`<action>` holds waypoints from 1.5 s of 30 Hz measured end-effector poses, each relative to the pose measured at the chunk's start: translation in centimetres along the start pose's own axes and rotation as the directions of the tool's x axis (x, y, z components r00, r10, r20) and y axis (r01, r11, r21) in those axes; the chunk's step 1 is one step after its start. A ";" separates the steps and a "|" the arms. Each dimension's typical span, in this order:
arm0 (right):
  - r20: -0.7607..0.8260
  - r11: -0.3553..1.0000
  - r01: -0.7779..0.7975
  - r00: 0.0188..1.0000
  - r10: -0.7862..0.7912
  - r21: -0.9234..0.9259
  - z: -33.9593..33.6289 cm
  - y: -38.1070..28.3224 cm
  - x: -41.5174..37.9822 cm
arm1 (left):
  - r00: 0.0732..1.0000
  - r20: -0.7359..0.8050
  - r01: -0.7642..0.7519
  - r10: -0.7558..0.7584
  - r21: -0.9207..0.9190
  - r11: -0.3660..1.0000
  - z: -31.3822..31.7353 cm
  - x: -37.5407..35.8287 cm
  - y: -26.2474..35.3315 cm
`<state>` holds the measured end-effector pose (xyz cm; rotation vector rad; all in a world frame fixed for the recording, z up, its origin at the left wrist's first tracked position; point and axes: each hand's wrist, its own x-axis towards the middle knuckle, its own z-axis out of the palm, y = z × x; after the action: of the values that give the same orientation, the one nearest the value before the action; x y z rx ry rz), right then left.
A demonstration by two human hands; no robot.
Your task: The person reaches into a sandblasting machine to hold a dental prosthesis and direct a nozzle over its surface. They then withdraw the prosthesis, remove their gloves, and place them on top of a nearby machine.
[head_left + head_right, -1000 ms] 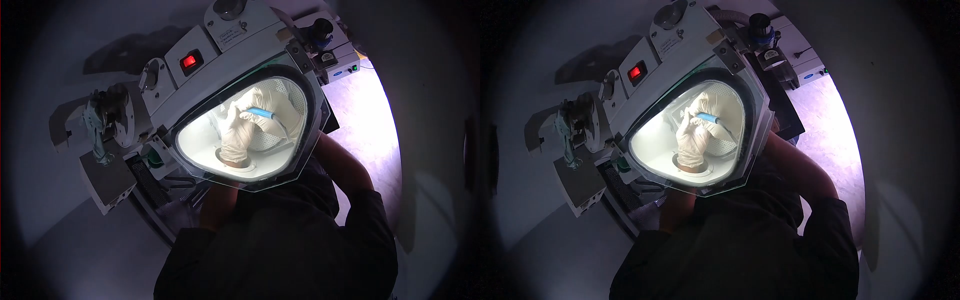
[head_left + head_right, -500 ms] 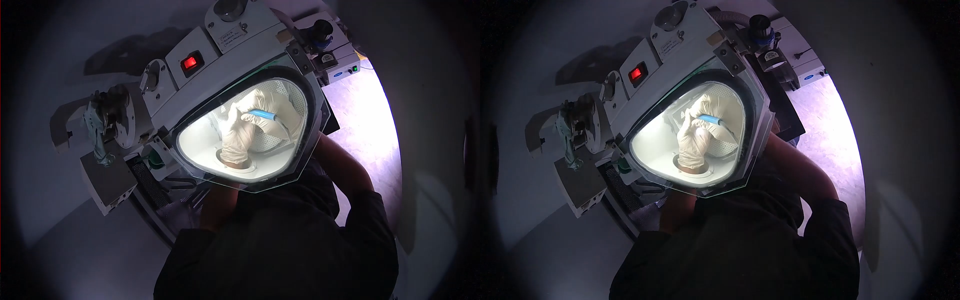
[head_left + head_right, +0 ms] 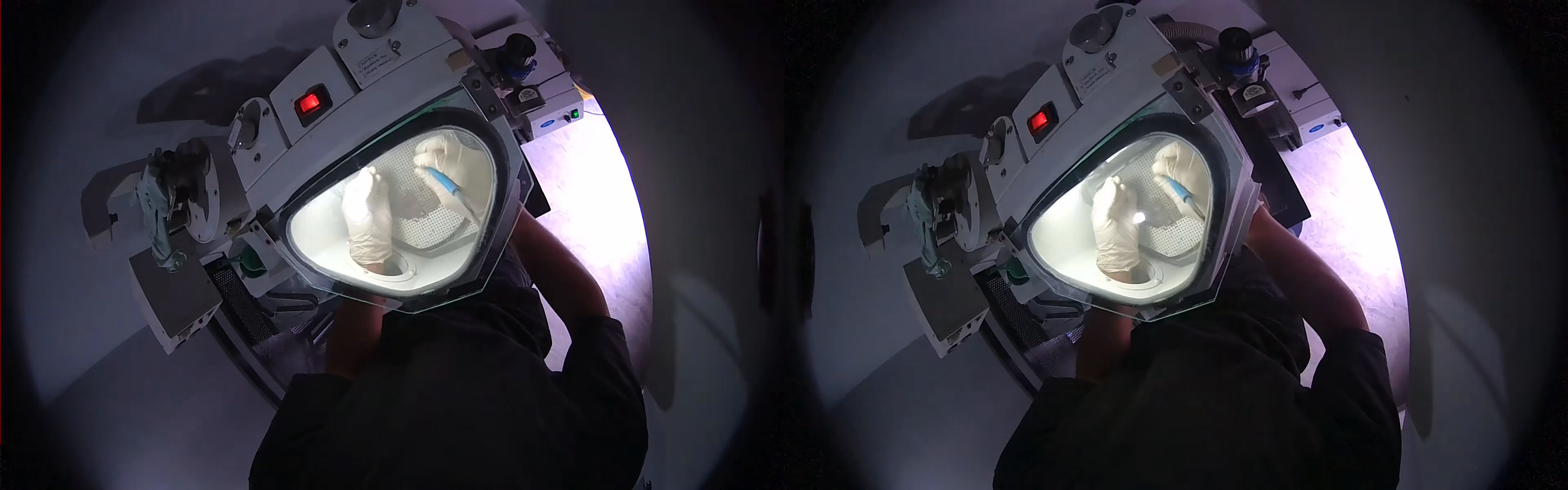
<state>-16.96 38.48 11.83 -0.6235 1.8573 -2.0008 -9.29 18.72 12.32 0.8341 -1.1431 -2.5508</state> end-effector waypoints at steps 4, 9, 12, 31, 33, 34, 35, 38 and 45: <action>-0.024 0.999 -0.021 0.999 0.022 0.049 -0.6 0.0 -0.2 | 0.998 0.050 -0.052 0.049 0.052 0.997 -0.9 0.2 -0.2; -0.017 0.924 -0.179 0.980 0.196 0.338 -1.3 0.0 -2.7 | 0.989 0.148 -0.004 -0.008 0.082 0.997 -2.6 0.9 -1.1; 0.036 0.838 -0.277 0.955 0.295 0.469 -2.3 1.0 -4.8 | 0.990 0.136 0.041 -0.047 0.045 0.998 -2.4 0.4 -0.8; -0.352 0.765 0.389 0.718 -0.601 -0.513 -10.4 -10.3 5.3 | 0.983 0.168 0.087 -0.079 -0.045 0.995 -2.8 1.6 -0.6; -0.343 0.781 0.413 0.730 -0.591 -0.468 -10.5 -9.9 5.6 | 0.983 0.157 0.098 -0.091 -0.040 0.994 -2.5 1.4 -0.6; -0.334 0.782 0.437 0.730 -0.597 -0.443 -10.5 -9.8 5.6 | 0.983 0.158 0.098 -0.092 -0.036 0.995 -2.3 1.2 -0.5; -0.325 0.785 0.459 0.731 -0.600 -0.416 -10.4 -9.6 5.7 | 0.983 0.156 0.099 -0.093 -0.032 0.995 -2.2 0.9 -0.5; -0.454 0.794 0.319 0.684 -0.571 -0.518 -8.9 -9.8 5.5 | 0.983 0.161 0.093 -0.088 -0.024 0.995 -2.9 0.8 -0.6; -0.639 0.815 0.204 0.529 -0.558 -0.542 -7.6 -10.6 5.7 | 0.985 0.154 0.081 -0.079 -0.005 0.997 -3.1 1.7 -0.9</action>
<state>-25.28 42.86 22.45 -0.2643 2.9532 -2.4322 -8.82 16.68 9.31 0.7047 -1.1594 -2.7259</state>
